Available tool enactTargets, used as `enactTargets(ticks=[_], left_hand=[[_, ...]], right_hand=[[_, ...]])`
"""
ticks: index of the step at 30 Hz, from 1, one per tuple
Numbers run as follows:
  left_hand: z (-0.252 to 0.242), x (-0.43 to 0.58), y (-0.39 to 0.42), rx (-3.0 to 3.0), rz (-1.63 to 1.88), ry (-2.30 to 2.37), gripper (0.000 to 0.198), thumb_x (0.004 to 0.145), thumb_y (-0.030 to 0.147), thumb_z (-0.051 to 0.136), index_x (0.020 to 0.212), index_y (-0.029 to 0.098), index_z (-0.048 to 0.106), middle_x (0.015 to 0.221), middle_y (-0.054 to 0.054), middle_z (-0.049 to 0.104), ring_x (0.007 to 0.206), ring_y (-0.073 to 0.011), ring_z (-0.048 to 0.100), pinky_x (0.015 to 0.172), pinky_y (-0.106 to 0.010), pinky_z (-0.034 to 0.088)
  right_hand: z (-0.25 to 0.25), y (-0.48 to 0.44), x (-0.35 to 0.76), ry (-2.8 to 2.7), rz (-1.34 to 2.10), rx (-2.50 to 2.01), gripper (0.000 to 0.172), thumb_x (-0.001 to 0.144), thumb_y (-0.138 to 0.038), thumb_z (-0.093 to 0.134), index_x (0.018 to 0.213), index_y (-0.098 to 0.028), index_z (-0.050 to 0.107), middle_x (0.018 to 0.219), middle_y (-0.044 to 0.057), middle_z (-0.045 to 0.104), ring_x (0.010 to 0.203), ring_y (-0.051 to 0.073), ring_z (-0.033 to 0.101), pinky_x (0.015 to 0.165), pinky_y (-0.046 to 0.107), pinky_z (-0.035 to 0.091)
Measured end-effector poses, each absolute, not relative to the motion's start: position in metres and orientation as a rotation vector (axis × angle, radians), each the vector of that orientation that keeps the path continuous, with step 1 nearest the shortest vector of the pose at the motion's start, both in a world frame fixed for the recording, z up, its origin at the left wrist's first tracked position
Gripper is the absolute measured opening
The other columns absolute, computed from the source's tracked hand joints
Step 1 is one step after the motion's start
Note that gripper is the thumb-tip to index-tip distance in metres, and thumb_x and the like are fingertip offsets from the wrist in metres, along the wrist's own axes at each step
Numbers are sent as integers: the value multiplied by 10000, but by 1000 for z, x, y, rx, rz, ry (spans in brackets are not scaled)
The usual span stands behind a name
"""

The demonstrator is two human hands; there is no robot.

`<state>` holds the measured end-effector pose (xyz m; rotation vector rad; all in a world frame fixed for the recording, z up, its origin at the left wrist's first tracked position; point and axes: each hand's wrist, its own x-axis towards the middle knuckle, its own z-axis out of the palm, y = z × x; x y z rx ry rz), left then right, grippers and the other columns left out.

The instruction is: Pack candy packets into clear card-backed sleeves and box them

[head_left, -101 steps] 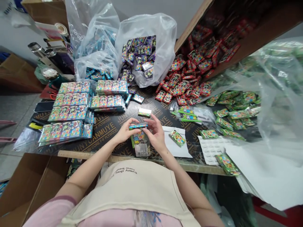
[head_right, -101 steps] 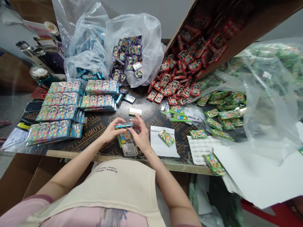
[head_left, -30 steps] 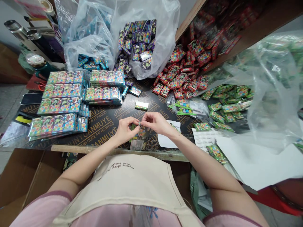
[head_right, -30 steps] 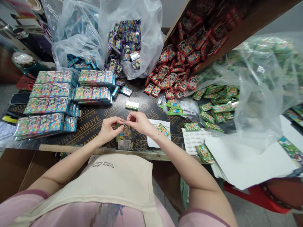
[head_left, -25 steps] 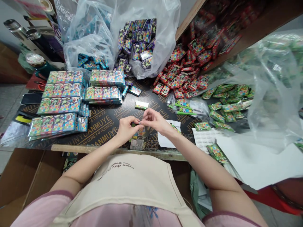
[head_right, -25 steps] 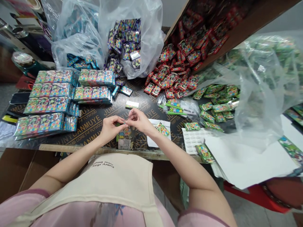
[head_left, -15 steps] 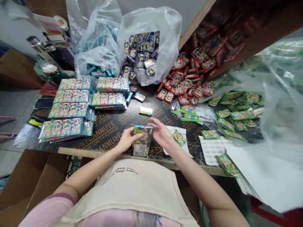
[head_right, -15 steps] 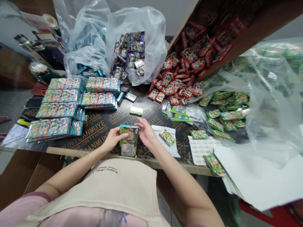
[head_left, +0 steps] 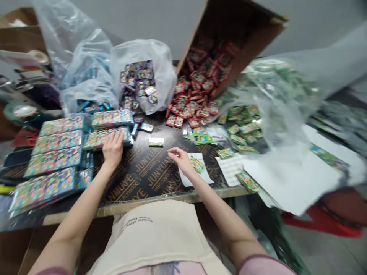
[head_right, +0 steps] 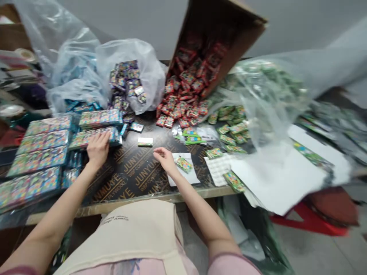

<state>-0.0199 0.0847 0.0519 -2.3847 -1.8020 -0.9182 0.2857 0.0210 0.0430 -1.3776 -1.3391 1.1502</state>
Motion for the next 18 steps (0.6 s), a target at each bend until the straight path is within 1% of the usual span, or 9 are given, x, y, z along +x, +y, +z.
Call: enactTargets(ticks=[1,3,5,8,10,12,14,15,18], left_hand=[[45,-22,90,-2397,-904,-1800,408,949,299,397,1256,106,583,1316,-169,570,1296,-364,443,1102,-589,254],[40,-24,97,-2459,-964,-1777,460,935,393,423,1245,102,599,1348,-212,527,1324,-409,388,1100,-622,212],[42,-24,100,-2525,-1118,-1753,488,908,455,460,1223,122,625,1346,-231,519,1358,-415,333,1115,-613,181],[50,-15,95,-2575,-1250,-1745,494,892,465,492,1231,127,616,1323,-192,550,1388,-398,281,1136,-599,131],[53,-2,84,-2576,-1170,-1732,475,902,428,497,1245,115,593,1338,-175,540,1363,-388,334,1133,-600,151],[53,12,67,-2601,-1018,-1675,409,908,372,505,1222,129,600,1352,-175,530,1313,-359,422,1120,-589,216],[49,26,49,-2666,-886,-1607,338,902,319,520,1181,155,619,1344,-170,539,1284,-326,465,1102,-578,276],[46,31,40,-2705,-845,-1590,323,897,296,529,1178,165,617,1347,-166,537,1289,-314,461,1101,-575,286],[37,42,23,-2801,-797,-1590,321,883,255,545,1186,170,607,1365,-162,519,1311,-294,439,1098,-559,312]], right_hand=[[39,26,299,-1419,1104,-1412,241,784,-391,606,894,-185,666,875,42,686,822,184,620,775,320,488],[31,39,333,-1599,878,-1584,268,805,-369,576,976,-186,671,977,65,693,913,209,626,821,346,491],[25,57,371,-1711,580,-1801,326,805,-318,569,1083,-170,654,1128,114,665,1064,260,592,923,417,459],[21,88,423,-1824,305,-1992,492,787,-183,544,1271,-96,549,1354,197,520,1284,338,435,1046,521,341],[20,106,446,-2101,180,-2049,573,797,-125,499,1366,-79,450,1433,192,438,1349,331,358,1064,517,321],[18,118,459,-2406,82,-2040,569,834,-115,450,1400,-86,402,1433,179,443,1342,312,379,1040,506,353],[13,125,465,-2556,37,-1970,520,866,-104,397,1385,-75,417,1382,197,497,1288,311,450,1008,517,377],[9,127,467,-2593,11,-1929,502,869,-83,377,1366,-54,435,1356,217,515,1261,312,479,1009,523,370],[-6,131,471,-2745,-342,-1763,475,844,-13,357,1299,-1,490,1287,245,563,1204,281,537,999,448,390]])
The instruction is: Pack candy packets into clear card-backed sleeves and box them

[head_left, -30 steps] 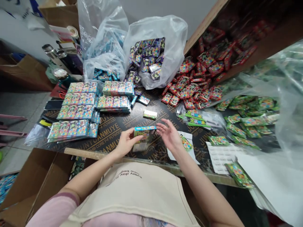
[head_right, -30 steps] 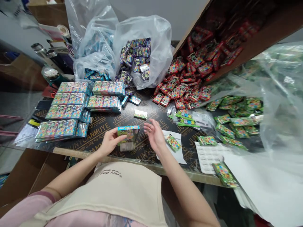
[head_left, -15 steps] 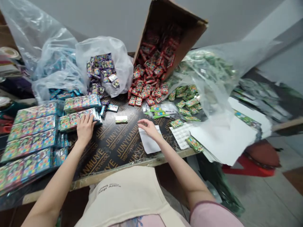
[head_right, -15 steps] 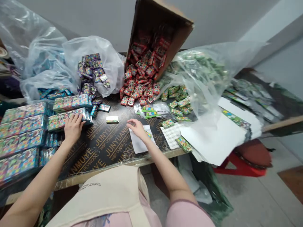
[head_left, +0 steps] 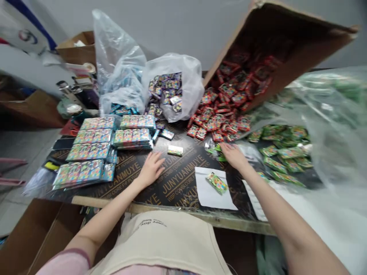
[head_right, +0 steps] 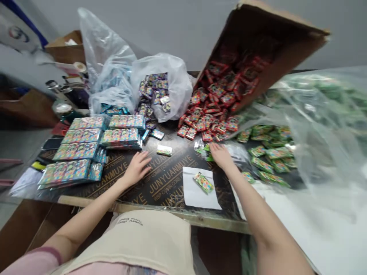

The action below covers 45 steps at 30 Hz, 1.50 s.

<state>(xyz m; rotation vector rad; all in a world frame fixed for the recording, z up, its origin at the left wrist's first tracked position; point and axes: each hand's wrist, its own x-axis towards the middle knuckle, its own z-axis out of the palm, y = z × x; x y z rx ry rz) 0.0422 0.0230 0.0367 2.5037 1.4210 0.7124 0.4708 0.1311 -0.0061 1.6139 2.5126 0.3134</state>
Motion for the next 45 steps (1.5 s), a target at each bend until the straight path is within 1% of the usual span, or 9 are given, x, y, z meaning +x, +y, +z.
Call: enactTargets(ticks=[10,14,18,21,24,26,32,39,45], left_hand=[[32,37,8,2295,782,1333,295,853,230,592,1136,161,639,1340,-176,536,1283,-305,468,1057,-555,377],[43,39,6,2033,845,1314,338,848,303,613,1161,177,634,1311,-164,565,1232,-290,522,1038,-511,414],[59,65,8,1764,1041,1224,864,697,471,751,1429,234,357,1506,-154,331,1394,-313,307,1143,-525,251],[66,86,12,1508,1222,1065,1149,581,560,795,1491,246,167,1564,-148,166,1436,-342,175,1163,-521,181],[70,91,10,1154,1315,885,957,639,586,733,1420,213,326,1432,-141,415,1302,-334,419,1083,-483,341],[73,85,5,946,1270,829,750,698,579,665,1303,177,479,1254,-123,578,1164,-312,541,986,-446,432],[82,62,-13,721,920,772,666,751,637,481,1142,117,623,1109,-160,667,1020,-296,614,823,-381,490],[74,50,-6,826,835,789,689,633,512,693,1228,175,604,1135,-117,663,960,-263,615,795,-336,470],[76,50,-6,899,800,798,438,660,399,729,1000,125,697,922,-67,696,796,-183,598,733,-264,432]], right_hand=[[2,125,463,2538,517,1730,287,887,-129,408,847,-87,689,657,135,683,613,210,618,593,299,341],[32,118,425,2779,645,1933,279,886,-191,437,855,-115,703,691,127,699,616,193,614,569,293,330],[80,75,326,3127,587,2339,255,891,-304,506,857,-148,705,701,83,708,587,164,619,600,275,428],[108,32,247,3335,-231,2528,214,888,-331,551,817,-192,697,671,24,697,535,133,598,572,250,457],[117,10,205,3281,-1468,2256,309,940,-382,453,867,-211,701,787,33,720,635,154,647,626,272,508],[116,10,199,3177,-1867,2057,345,951,-420,405,978,-230,692,957,56,716,795,192,668,718,319,529],[113,37,217,3194,-1504,2258,399,834,-461,602,1177,-258,572,1123,69,604,1039,235,550,920,395,437],[127,55,241,3221,-1334,1431,368,784,-544,644,684,-191,612,707,19,585,750,177,507,781,330,399],[125,55,249,3038,-1392,1362,577,690,-502,747,1160,-198,609,962,44,658,850,193,541,813,327,434]])
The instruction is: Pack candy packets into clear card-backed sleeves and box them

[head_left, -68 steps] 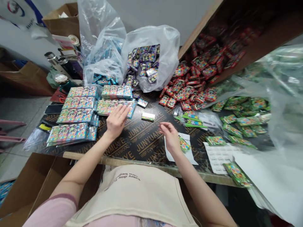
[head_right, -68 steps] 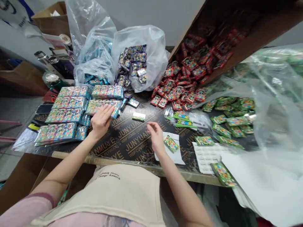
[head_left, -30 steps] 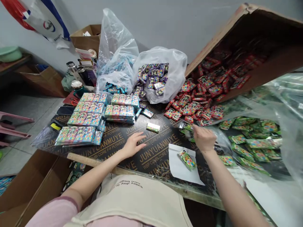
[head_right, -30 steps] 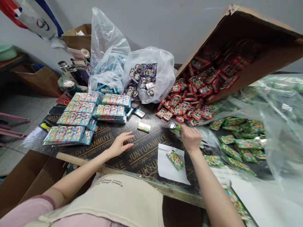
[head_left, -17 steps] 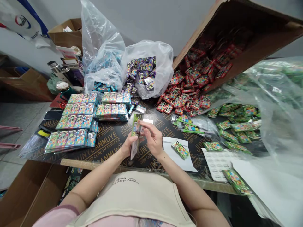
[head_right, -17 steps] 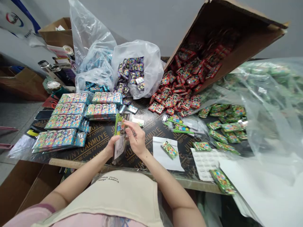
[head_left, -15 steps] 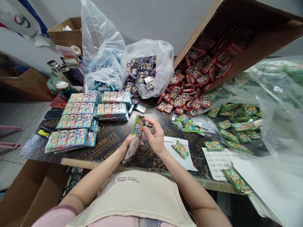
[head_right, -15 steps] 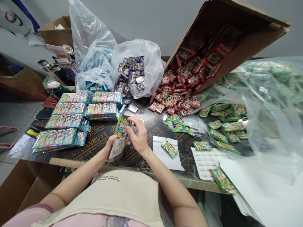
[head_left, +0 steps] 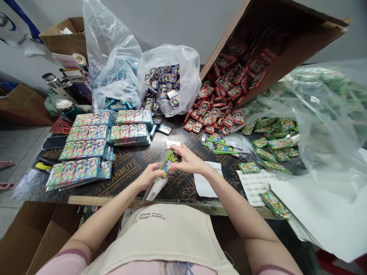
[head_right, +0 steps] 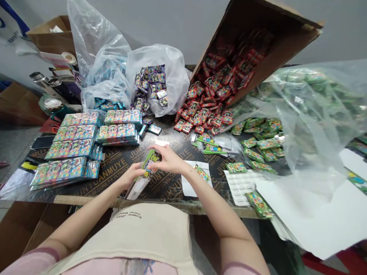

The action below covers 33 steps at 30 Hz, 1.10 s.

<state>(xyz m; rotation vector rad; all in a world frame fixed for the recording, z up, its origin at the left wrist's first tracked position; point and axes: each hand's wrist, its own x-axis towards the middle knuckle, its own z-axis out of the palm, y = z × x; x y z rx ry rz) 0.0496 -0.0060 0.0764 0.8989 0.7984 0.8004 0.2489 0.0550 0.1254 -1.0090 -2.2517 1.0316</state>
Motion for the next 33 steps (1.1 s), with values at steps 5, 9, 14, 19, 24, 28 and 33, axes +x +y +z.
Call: enactTargets(ticks=[5,9,14,19,24,28,33], left_hand=[[72,53,-8,763,872,925,408,661,410,733,930,105,698,754,-36,676,607,-119,541,608,-225,406],[71,45,-4,781,866,962,429,699,454,699,933,95,688,705,-42,667,573,-131,543,592,-245,422],[74,42,1,1089,845,1052,401,761,494,639,835,102,685,737,-50,666,693,-167,575,660,-261,445],[74,45,6,1091,862,1116,459,723,557,637,648,106,604,608,-21,588,575,-128,509,564,-240,409],[66,46,10,1094,939,1239,462,719,553,635,571,129,529,512,24,481,479,-81,397,468,-209,330],[62,45,9,1053,889,1163,364,682,467,715,717,118,615,618,11,564,564,-100,489,505,-196,380],[57,40,3,894,773,997,393,680,442,741,858,101,660,679,-21,631,570,-111,557,526,-205,437]], right_hand=[[112,55,244,-1873,905,-1107,602,655,-477,776,1182,-231,619,1108,69,643,1028,246,570,961,420,411],[93,47,239,-1421,1174,-1199,587,655,-526,747,1149,-234,623,1158,82,640,1084,265,580,955,447,450],[78,35,230,-1260,1673,-1081,430,640,-482,773,943,-193,675,949,40,720,882,228,670,878,411,521],[80,33,229,-1139,1672,-1149,439,649,-493,759,953,-187,678,876,37,730,762,197,683,729,339,564],[69,13,231,-1178,2062,-1151,542,555,-374,830,1019,-173,634,758,14,722,647,167,679,566,270,558],[62,8,238,-1100,2006,-1192,455,561,-372,824,907,-158,619,670,-1,707,564,167,663,542,288,557],[62,16,250,-1109,2026,-1171,446,557,-359,829,893,-165,609,687,-5,706,549,161,650,517,278,536]])
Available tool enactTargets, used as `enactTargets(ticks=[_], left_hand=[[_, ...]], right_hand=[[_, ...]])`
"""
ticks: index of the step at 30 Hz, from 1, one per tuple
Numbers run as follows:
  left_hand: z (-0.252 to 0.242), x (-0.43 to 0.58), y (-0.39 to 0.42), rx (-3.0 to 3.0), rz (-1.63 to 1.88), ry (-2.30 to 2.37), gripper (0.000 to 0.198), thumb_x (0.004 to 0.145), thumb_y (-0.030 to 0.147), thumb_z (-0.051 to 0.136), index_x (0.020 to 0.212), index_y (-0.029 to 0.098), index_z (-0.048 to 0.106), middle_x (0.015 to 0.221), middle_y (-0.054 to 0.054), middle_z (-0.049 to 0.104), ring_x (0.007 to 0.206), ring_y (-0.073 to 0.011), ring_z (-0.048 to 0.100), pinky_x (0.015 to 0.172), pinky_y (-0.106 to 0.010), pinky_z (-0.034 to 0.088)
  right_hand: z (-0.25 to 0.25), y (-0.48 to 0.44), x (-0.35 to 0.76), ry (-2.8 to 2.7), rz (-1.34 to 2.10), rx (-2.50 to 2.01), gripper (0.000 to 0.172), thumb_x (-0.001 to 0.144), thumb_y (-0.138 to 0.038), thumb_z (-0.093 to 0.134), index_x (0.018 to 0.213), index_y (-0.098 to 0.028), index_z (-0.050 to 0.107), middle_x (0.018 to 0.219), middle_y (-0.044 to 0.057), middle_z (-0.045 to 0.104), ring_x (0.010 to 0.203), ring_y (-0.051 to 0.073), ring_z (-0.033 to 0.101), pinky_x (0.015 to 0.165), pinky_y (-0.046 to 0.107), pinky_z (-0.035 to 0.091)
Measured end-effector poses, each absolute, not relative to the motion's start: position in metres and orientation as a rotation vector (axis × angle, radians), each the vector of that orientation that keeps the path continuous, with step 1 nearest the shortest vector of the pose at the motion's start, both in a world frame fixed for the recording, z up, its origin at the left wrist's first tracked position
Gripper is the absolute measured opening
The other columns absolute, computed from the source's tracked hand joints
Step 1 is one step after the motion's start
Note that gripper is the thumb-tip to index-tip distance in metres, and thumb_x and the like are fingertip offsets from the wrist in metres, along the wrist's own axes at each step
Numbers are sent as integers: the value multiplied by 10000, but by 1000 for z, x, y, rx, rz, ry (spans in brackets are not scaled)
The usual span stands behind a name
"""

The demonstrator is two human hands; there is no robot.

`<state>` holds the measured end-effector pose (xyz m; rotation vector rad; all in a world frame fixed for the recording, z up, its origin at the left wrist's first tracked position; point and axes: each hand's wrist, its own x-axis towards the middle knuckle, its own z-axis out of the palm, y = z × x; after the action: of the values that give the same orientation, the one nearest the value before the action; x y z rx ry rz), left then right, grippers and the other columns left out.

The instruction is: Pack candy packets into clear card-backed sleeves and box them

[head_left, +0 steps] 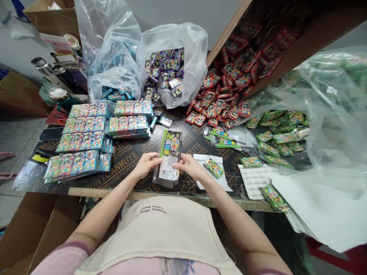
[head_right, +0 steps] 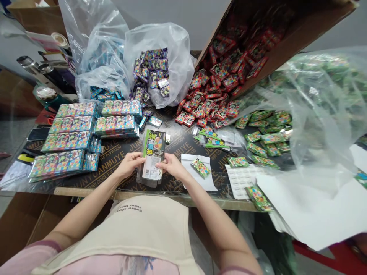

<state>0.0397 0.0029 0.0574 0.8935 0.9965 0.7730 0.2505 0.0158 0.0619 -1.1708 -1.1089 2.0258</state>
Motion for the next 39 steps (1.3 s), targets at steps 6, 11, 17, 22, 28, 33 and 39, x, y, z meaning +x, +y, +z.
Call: enactTargets(ticks=[6,11,17,22,28,33,39], left_hand=[[68,43,14,922,929,985,439,669,407,757,993,121,680,812,-49,692,669,-129,592,564,-198,432],[68,53,15,908,916,972,380,651,407,772,866,105,692,664,-13,657,556,-100,547,534,-200,399],[49,62,-2,829,915,1023,350,610,398,807,703,106,638,547,26,592,475,-67,493,507,-185,372],[57,65,-4,779,1014,994,438,661,395,775,1007,140,691,844,-40,717,743,-154,638,684,-245,491],[69,73,-8,726,1084,987,367,641,343,795,944,145,737,892,-52,739,776,-166,648,750,-276,499],[82,80,-16,384,1207,984,318,638,378,785,863,156,750,902,-70,743,888,-192,666,863,-320,492],[96,64,-9,748,1121,1176,198,631,271,781,794,165,746,843,-62,745,762,-183,683,764,-330,525]], right_hand=[[53,8,247,-1249,1934,-1269,393,582,-352,805,868,-165,613,677,-6,688,573,167,642,551,292,531],[66,9,244,-1203,1631,-1232,401,618,-360,791,949,-199,630,927,27,713,831,200,663,774,336,531],[67,10,247,-1288,1375,-1315,262,723,-432,687,798,-187,634,737,13,665,671,164,575,670,294,477],[65,3,243,-1253,1396,-1295,327,692,-456,724,862,-194,631,752,-10,660,694,155,583,689,285,489],[78,-6,226,-781,1419,-1162,424,865,-582,459,947,-234,687,940,40,729,972,212,650,887,380,500],[83,-9,219,-667,1489,-1091,107,735,-316,665,793,-234,699,859,10,741,866,203,686,911,387,503],[89,-9,236,-1067,1313,-1146,99,752,-263,699,848,-243,716,865,19,748,809,197,702,762,345,556]])
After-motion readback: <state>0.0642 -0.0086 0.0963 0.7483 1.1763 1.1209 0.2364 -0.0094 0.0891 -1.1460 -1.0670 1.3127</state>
